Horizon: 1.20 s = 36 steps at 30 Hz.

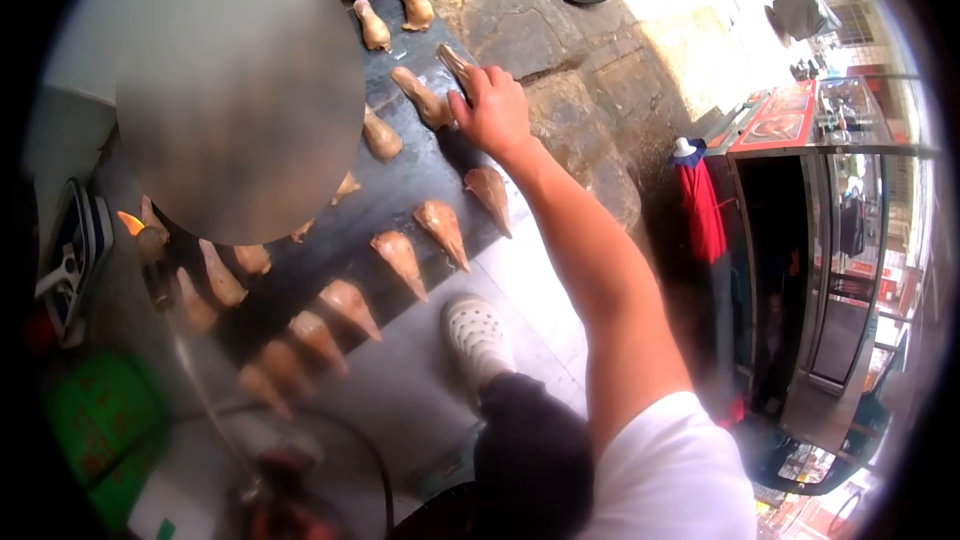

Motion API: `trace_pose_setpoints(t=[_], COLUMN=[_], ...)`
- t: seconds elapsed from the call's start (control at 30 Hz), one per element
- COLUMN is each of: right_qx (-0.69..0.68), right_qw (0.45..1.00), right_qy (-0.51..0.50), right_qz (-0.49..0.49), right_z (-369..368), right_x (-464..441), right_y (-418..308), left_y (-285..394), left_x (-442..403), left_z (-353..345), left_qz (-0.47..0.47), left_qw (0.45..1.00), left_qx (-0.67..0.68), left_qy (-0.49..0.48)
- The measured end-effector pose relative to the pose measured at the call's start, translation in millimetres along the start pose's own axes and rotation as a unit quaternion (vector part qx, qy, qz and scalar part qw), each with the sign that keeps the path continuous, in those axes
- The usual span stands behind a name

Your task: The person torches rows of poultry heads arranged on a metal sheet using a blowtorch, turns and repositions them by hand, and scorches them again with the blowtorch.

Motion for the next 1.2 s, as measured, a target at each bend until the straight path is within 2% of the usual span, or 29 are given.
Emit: trace_pose_setpoints(t=[0.1,0.17,0.27,0.3,0.37,0.47,0.57,0.67,0.77,0.83,0.87,0.97,1.07,1.17,1.2], right_qx=[-0.030,-0.046,-0.176,-0.199,-0.016,0.001,-0.045,-0.055,0.050,0.015,-0.030,-0.048,-0.112,-0.216,-0.160], right_qw=[0.991,0.991,0.968,0.948,0.995,0.986,0.984,0.986,0.998,0.995,0.997,0.979,0.977,0.951,0.969], right_qy=[-0.131,-0.118,-0.115,-0.153,-0.081,-0.155,-0.135,-0.128,-0.034,0.033,0.018,-0.199,-0.171,-0.196,-0.170], right_qz=[0.006,-0.050,-0.135,-0.194,-0.063,-0.064,-0.103,-0.087,0.035,0.098,0.072,-0.004,-0.061,-0.104,-0.082], right_z=[-30.2,-48.1,-48.2,-40.7,-34.2,-29.8,-31.6,-33.4,-28.2,-4.9,-13.5,-46.3,-62.4,-64.4,-55.2], right_x=[3.5,-0.3,-9.0,-10.9,-10.0,-4.5,1.8,5.4,4.0,-3.3,-0.3,6.9,5.0,5.3,3.0], right_y=[-33.0,-24.4,-15.8,-17.3,-18.2,-27.5,-29.1,-28.8,-34.6,-66.3,-77.9,-110.7,-107.3,-93.1,-96.1], left_y=[-7.7,-7.0,-6.5,-6.9,-3.2,0.8,-5.6,-7.4,-1.5,6.2,11.4,12.3,11.1,3.8,1.0], left_x=[4.2,4.4,4.8,5.1,3.1,4.7,7.7,8.5,5.6,2.8,1.0,0.9,2.4,4.2,5.8], left_z=[0.9,-1.4,0.7,0.8,1.5,1.7,4.4,6.1,6.9,7.1,6.2,5.6,4.8,5.4,4.9], left_qz=[0.048,0.053,0.057,0.058,0.041,0.041,0.064,0.072,0.047,0.024,0.011,0.015,0.016,0.030,0.040], left_qw=[0.997,0.997,0.997,0.997,0.998,0.999,0.997,0.996,0.999,1.000,1.000,1.000,1.000,0.999,0.999], left_qx=[0.048,0.060,0.052,0.047,0.037,0.023,0.041,0.041,0.007,-0.015,-0.022,-0.012,-0.019,-0.001,0.014], left_qy=[0.024,0.017,0.004,-0.002,0.000,0.020,0.025,0.012,0.000,0.006,0.015,0.013,0.012,0.019,0.021])
Point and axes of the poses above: each hand's wrist, its own x-axis away from the middle knuckle, its own z-axis out of the back of the hand, y = z × x, the point moved 5 cm from there along -x, towards the middle knuckle, and after that the axes turned 4 degrees about z, right-handed, at the moved point
